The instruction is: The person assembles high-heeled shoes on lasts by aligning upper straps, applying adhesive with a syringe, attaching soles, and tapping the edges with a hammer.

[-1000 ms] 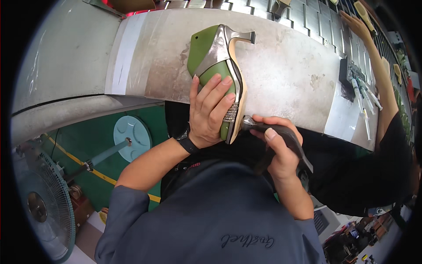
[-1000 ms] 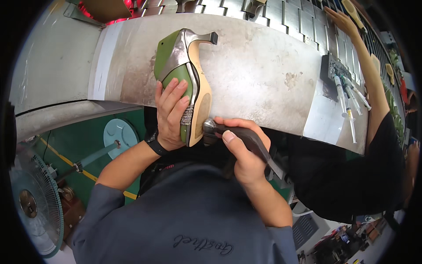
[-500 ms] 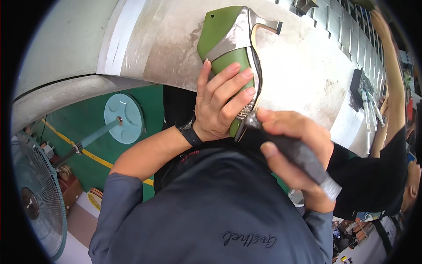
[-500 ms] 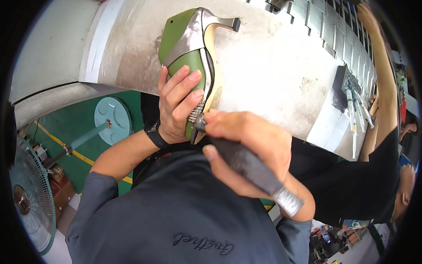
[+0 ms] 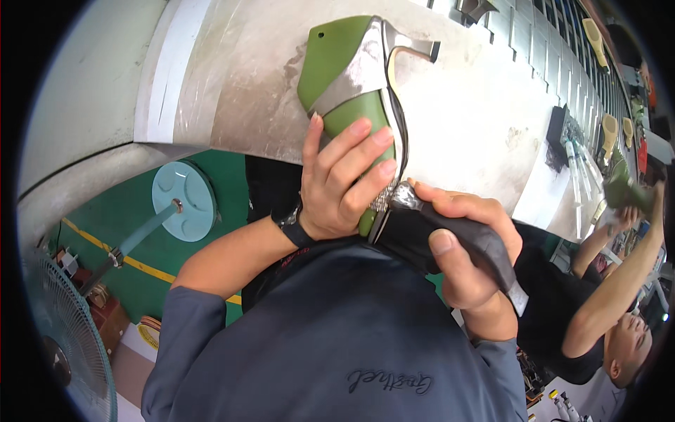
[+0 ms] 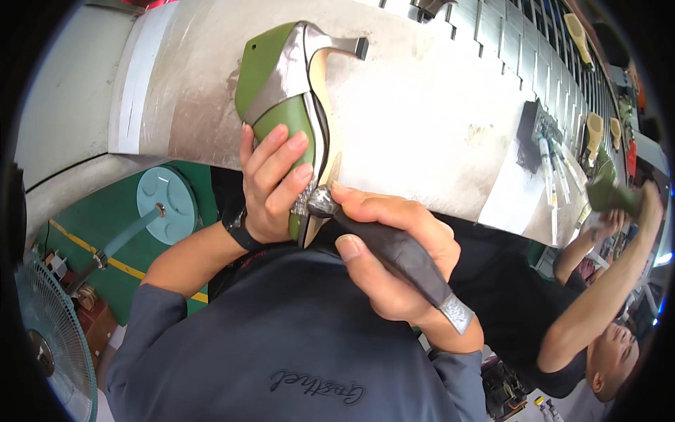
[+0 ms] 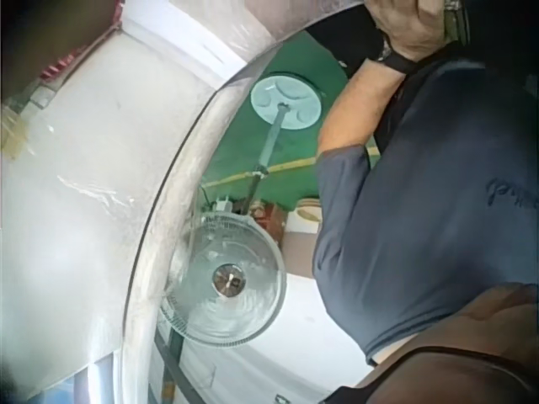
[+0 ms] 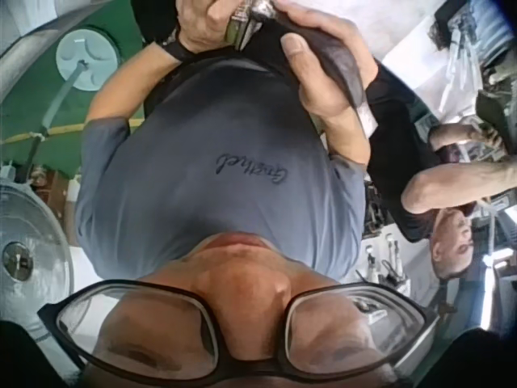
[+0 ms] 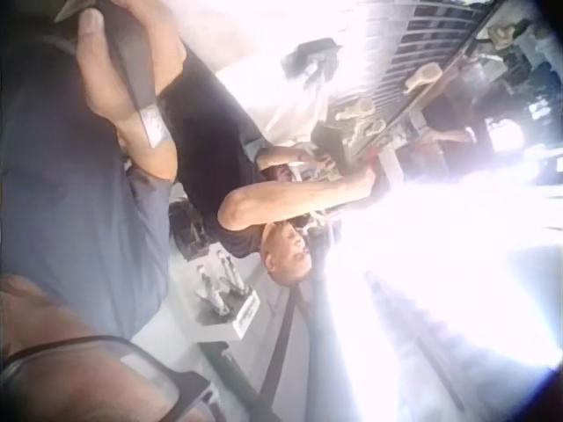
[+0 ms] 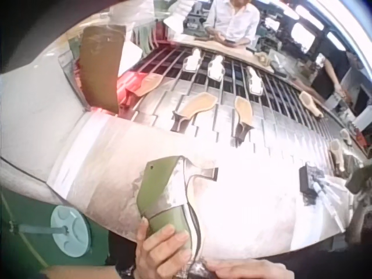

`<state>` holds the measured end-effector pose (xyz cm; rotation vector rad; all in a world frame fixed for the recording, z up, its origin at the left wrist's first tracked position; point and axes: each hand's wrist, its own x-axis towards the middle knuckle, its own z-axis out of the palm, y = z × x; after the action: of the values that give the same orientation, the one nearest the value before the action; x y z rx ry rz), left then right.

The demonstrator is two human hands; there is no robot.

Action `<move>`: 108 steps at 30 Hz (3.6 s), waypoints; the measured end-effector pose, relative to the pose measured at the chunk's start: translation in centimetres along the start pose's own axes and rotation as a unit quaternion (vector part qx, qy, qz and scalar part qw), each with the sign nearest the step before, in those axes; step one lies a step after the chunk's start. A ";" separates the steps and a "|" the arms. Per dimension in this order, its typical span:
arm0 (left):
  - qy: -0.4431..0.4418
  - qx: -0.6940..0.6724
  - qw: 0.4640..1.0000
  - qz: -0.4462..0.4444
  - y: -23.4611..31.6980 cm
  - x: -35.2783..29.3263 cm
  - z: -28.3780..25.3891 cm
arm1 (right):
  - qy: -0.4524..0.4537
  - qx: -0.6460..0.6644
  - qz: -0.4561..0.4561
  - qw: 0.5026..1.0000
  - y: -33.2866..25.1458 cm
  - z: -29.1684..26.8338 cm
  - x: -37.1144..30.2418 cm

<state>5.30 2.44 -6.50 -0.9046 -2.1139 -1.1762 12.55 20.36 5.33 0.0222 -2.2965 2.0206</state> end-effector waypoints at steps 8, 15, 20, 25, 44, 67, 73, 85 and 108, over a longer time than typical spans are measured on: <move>0.007 0.014 1.000 0.020 -0.5 -1.0 0.5 | -0.026 0.101 0.164 0.981 -0.1 -2.8 5.4; 0.038 0.026 0.998 0.034 -1.0 -1.4 1.6 | -0.059 0.080 0.215 0.971 0.3 -3.5 9.9; 0.032 0.012 0.999 0.042 -1.0 -1.4 1.5 | -0.046 0.029 0.190 0.980 0.1 -2.6 10.7; 0.003 -0.012 0.999 0.033 -0.8 -1.4 0.9 | -0.071 0.001 0.234 0.970 -1.0 -2.6 12.9; -0.001 -0.006 1.000 0.017 -0.9 -1.2 0.6 | -0.069 -0.110 0.135 0.982 -0.9 -1.0 14.3; 0.012 0.011 1.000 0.018 -0.6 -0.6 0.6 | 0.004 0.066 0.235 0.970 0.5 -1.3 12.4; 0.000 0.031 0.998 0.047 -1.1 -0.7 0.3 | 0.073 -0.085 0.055 0.992 -2.4 -2.9 4.4; -0.009 0.018 0.998 0.053 -1.3 -0.1 0.0 | 0.075 0.008 0.085 0.994 0.4 0.1 5.4; -0.004 -0.030 0.999 -0.012 -1.0 -0.9 0.2 | -0.155 -0.141 0.239 0.948 -2.1 -0.6 19.0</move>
<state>5.09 1.93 -7.73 -0.9146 -2.1117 -1.2555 -6.22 21.56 8.86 -0.2828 -3.0203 1.9651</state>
